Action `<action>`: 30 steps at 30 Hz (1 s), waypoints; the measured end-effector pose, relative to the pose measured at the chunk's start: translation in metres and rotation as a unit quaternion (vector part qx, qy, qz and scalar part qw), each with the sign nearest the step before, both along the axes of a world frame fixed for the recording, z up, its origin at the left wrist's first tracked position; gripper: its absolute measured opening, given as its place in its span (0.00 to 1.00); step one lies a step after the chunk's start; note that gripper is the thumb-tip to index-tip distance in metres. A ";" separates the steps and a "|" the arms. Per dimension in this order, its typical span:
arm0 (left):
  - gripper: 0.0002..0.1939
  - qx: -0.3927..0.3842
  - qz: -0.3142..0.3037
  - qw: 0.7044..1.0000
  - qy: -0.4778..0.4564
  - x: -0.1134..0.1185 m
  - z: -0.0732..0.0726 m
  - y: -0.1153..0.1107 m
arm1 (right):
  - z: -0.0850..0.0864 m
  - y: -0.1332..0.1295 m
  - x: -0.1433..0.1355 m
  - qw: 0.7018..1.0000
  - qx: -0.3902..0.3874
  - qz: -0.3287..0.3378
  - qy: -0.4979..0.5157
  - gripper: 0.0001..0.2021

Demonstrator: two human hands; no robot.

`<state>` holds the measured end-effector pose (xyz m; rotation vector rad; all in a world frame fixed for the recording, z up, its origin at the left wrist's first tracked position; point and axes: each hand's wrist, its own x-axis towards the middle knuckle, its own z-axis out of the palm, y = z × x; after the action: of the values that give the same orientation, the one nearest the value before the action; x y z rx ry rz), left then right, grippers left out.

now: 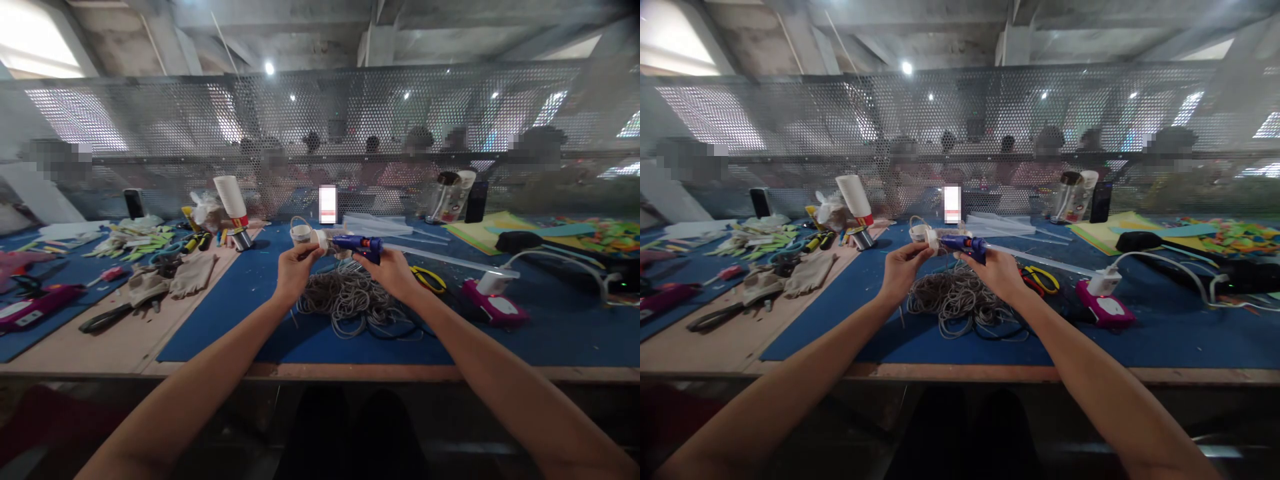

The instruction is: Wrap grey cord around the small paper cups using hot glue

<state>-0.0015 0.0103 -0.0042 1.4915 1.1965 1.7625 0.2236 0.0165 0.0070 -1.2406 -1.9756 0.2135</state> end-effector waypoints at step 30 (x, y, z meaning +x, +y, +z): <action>0.16 -0.052 -0.031 0.996 -0.063 -0.002 -0.004 0.003 | 0.006 0.034 0.034 0.964 -0.119 -0.006 0.239 0.17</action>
<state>-0.0032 0.0134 -0.0077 1.3226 1.1481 1.7010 0.2574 0.0503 0.0132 -1.2110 -1.5533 0.6941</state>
